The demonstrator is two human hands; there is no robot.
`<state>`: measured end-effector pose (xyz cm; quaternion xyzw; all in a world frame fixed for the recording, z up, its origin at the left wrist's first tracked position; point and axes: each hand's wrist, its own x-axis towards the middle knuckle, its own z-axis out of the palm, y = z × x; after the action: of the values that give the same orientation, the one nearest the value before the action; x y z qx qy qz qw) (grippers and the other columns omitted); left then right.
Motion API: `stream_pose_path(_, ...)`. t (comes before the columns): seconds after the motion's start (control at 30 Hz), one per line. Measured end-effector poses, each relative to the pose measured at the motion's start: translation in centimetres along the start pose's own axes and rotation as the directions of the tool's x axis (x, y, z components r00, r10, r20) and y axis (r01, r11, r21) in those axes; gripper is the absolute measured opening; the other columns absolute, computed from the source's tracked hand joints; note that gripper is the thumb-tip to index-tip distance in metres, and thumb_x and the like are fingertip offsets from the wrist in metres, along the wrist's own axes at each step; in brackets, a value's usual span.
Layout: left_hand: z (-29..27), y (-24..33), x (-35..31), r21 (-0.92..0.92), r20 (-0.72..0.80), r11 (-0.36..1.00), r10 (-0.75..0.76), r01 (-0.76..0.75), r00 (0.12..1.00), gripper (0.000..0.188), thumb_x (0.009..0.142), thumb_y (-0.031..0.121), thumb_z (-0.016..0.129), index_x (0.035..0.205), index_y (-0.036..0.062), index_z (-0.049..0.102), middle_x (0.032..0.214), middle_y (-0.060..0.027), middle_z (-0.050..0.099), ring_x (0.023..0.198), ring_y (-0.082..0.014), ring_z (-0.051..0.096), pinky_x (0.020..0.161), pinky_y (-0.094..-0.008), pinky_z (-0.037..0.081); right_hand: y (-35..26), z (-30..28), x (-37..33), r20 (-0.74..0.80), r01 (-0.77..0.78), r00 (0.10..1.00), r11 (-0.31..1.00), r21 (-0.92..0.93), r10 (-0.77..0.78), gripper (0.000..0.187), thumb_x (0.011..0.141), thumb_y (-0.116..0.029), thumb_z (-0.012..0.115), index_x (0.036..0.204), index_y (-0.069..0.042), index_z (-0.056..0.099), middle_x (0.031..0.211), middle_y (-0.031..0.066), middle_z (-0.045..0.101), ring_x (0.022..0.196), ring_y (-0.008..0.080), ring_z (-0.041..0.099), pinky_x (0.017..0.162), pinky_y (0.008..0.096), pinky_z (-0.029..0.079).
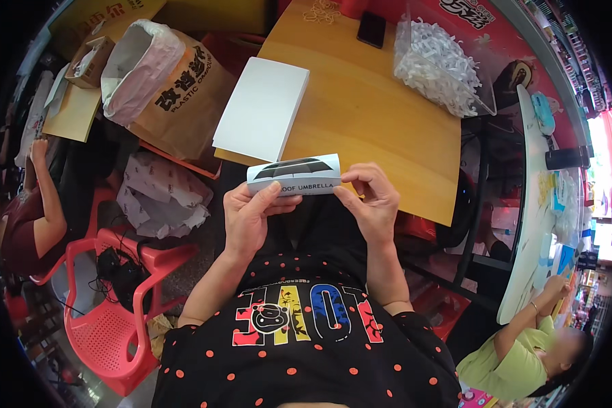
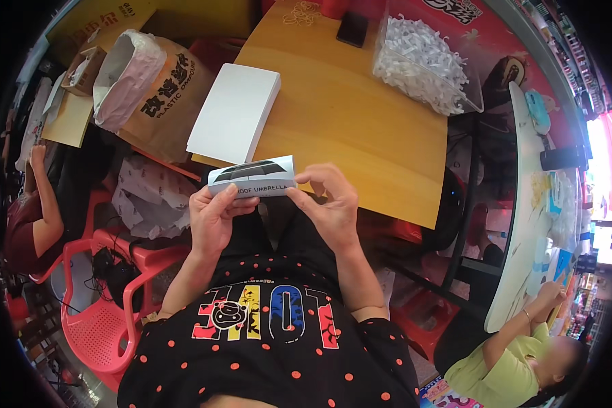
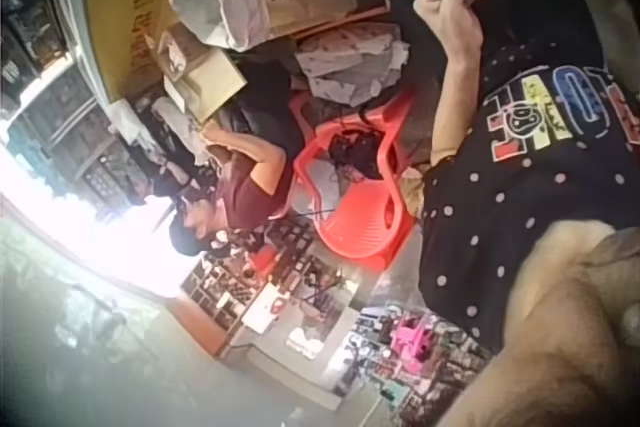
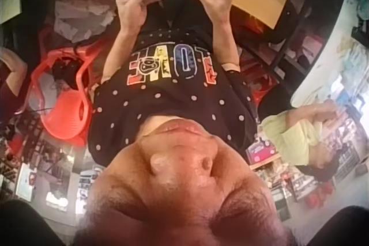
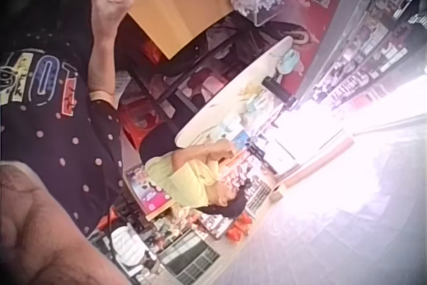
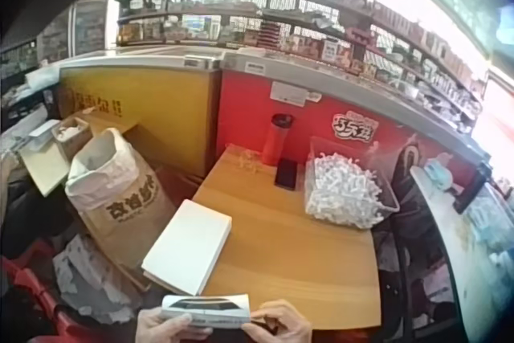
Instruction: Folding small instruction sheets and inserting them into product sleeves or packaging.
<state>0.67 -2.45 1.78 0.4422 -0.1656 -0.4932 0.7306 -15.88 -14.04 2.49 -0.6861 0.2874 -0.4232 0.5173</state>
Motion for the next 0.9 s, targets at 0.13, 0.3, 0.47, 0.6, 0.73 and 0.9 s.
stream_pose_path(0.13, 0.0, -0.2, -0.2, 0.013, 0.006, 1.000, 0.019, -0.020, 1.000, 0.023, 0.091, 0.010, 0.056, 0.102, -0.0100, 0.061, 0.090, -0.0212, 0.067, 0.077, -0.0260, 0.069, 0.070, -0.0334, 0.059, 0.2, 0.7, -0.2, -0.022, -0.050, 0.998, 0.989, 0.137, 0.053, 0.011, 0.076, 0.003, 0.070, 0.083, -0.001, 0.064, 0.087, 0.0026, 0.062, 0.071, 0.0058, 0.051, 0.062, 0.0198, 0.041)
stream_pose_path(0.3, -0.2, -0.6, -0.4, 0.050, 0.009, 0.998, 0.037, -0.038, 0.999, 0.022, 0.091, 0.010, 0.057, 0.101, -0.0096, 0.062, 0.090, -0.0200, 0.067, 0.076, -0.0249, 0.069, 0.069, -0.0318, 0.058, 1.4, 0.7, -0.4, -0.035, -0.200, 0.971, 0.889, 0.412, 0.235, 0.006, 0.079, 0.003, 0.069, 0.079, 0.000, 0.064, 0.090, 0.0077, 0.065, 0.072, 0.0076, 0.059, 0.065, 0.0208, 0.046)
stream_pose_path(0.47, -0.9, -1.0, -0.1, 0.098, -0.019, 0.992, 0.082, -0.080, 0.996, 0.021, 0.091, 0.009, 0.057, 0.100, -0.0095, 0.062, 0.089, -0.0183, 0.068, 0.076, -0.0228, 0.069, 0.068, -0.0299, 0.058, 0.9, 1.2, 0.0, 0.051, -0.362, 0.919, 0.784, 0.504, 0.391, 0.014, 0.081, 0.003, 0.066, 0.093, 0.003, 0.061, 0.092, 0.0115, 0.066, 0.062, 0.0064, 0.056, 0.052, 0.0195, 0.044)
stream_pose_path(0.6, -0.5, -1.4, -0.4, 0.153, 0.005, 0.980, 0.125, -0.124, 0.992, 0.020, 0.091, 0.006, 0.057, 0.101, -0.0094, 0.062, 0.090, -0.0165, 0.068, 0.078, -0.0204, 0.068, 0.070, -0.0284, 0.057, -0.4, 2.3, -0.1, 0.245, -0.537, 0.837, 0.645, 0.544, 0.490, 0.021, 0.083, 0.003, 0.064, 0.102, 0.004, 0.056, 0.088, 0.0108, 0.065, 0.051, 0.0046, 0.049, 0.039, 0.0170, 0.037)
stream_pose_path(0.73, 0.2, -1.8, -0.6, 0.212, 0.035, 0.962, 0.167, -0.171, 0.985, 0.018, 0.091, 0.005, 0.056, 0.101, -0.0086, 0.063, 0.092, -0.0138, 0.068, 0.080, -0.0177, 0.067, 0.073, -0.0267, 0.056, 0.5, 3.4, -0.4, 0.168, -0.477, 0.869, 0.699, 0.533, 0.465, 0.018, 0.082, 0.003, 0.065, 0.099, 0.004, 0.056, 0.082, 0.0083, 0.063, 0.048, 0.0042, 0.046, 0.037, 0.0169, 0.035)
stream_pose_path(0.9, 0.7, -1.9, -0.1, 0.247, 0.031, 0.954, 0.166, -0.168, 0.986, 0.018, 0.089, 0.007, 0.061, 0.100, -0.0072, 0.064, 0.091, -0.0112, 0.068, 0.080, -0.0150, 0.067, 0.073, -0.0253, 0.055, 0.6, 3.8, -0.4, 0.096, -0.429, 0.888, 0.736, 0.524, 0.449, 0.021, 0.081, 0.005, 0.065, 0.101, 0.004, 0.056, 0.082, 0.0082, 0.064, 0.045, 0.0013, 0.045, 0.035, 0.0149, 0.034)
